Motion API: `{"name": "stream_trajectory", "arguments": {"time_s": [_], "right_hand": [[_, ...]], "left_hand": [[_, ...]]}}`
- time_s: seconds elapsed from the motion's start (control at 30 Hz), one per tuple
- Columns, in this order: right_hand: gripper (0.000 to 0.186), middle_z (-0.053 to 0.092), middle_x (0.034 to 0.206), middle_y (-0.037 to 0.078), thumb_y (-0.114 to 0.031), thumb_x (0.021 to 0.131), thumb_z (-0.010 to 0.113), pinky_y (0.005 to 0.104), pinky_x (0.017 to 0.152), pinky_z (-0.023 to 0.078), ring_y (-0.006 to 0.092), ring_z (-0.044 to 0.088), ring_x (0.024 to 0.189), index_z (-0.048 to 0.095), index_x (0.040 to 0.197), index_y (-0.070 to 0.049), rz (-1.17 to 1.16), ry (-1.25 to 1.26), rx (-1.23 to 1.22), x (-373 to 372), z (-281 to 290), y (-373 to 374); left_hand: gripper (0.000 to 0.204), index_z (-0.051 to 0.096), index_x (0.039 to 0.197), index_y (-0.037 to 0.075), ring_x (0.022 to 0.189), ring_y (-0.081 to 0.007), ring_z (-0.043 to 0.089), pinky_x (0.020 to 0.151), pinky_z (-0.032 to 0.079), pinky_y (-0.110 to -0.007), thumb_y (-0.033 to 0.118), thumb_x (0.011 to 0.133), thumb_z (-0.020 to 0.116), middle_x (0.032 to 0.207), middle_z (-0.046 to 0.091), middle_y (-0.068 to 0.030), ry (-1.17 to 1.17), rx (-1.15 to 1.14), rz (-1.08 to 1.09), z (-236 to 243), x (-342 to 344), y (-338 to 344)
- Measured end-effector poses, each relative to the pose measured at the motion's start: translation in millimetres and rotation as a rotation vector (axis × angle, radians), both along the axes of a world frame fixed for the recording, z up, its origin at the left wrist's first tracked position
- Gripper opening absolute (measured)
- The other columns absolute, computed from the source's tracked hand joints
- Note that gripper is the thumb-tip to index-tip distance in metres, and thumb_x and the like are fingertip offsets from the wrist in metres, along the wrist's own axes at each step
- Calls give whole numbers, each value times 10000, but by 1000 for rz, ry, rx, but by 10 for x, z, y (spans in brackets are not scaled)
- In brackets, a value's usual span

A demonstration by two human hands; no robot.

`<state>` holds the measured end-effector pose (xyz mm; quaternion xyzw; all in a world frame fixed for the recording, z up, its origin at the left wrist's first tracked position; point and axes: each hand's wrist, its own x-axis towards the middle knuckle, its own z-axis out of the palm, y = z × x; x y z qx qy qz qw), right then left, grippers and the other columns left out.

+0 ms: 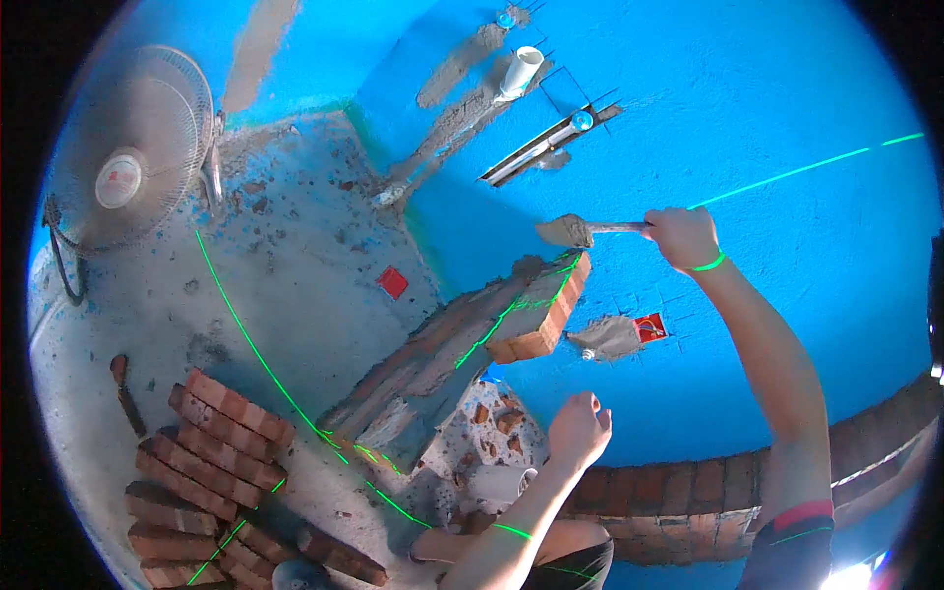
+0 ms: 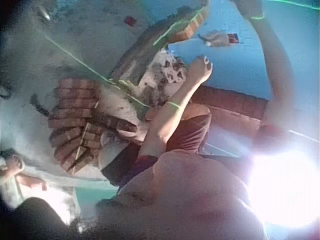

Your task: The person applies mortar to bricks and places them onto a small wall structure, using a trowel to spread the mortar and align the bricks along a laser level guide.

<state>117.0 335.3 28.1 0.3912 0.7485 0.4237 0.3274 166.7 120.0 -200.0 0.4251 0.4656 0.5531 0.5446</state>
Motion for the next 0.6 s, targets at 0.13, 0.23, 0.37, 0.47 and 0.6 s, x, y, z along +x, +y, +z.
{"name": "stream_trajectory", "arguments": {"time_s": [0.13, 0.23, 0.37, 0.47, 0.6], "right_hand": [[170, 688, 822, 38, -347, 896, 593, 447, 733, 466, 245, 680, 808, 667, 937, -199, -89, -250, 9, -138, -199, 368], [157, 689, 834, 24, -339, 895, 600, 455, 759, 460, 234, 678, 843, 673, 944, -209, -116, -281, -6, -164, -278, 492], [145, 687, 884, 34, -322, 891, 601, 461, 785, 449, 232, 669, 892, 684, 941, -213, -74, -274, -38, -183, -403, 619], [132, 681, 910, 38, -290, 886, 595, 474, 822, 433, 237, 660, 909, 690, 941, -216, -27, -283, -43, -169, -502, 680], [135, 668, 922, 42, -261, 876, 591, 489, 871, 406, 247, 643, 925, 694, 955, -223, 3, -291, -50, -126, -587, 718]], "left_hand": [[241, 571, 926, 53, 842, -314, 626, 710, 515, -428, 258, 835, 659, 914, 621, -139, 29, 65, -44, -12, 12, -3], [239, 569, 932, 53, 848, -305, 629, 708, 517, -418, 254, 838, 657, 925, 622, -130, -5, 87, -48, -50, -43, 33], [247, 564, 943, 52, 851, -302, 628, 711, 517, -410, 259, 845, 655, 923, 620, -126, -18, 69, -69, -73, -119, 97], [254, 567, 934, 51, 837, -303, 631, 704, 511, -415, 272, 850, 660, 916, 627, -120, -22, 67, -53, -60, -163, 119], [260, 568, 923, 51, 819, -305, 630, 692, 506, -421, 281, 851, 664, 900, 622, -119, -11, 75, -81, -48, -209, 132]]}}
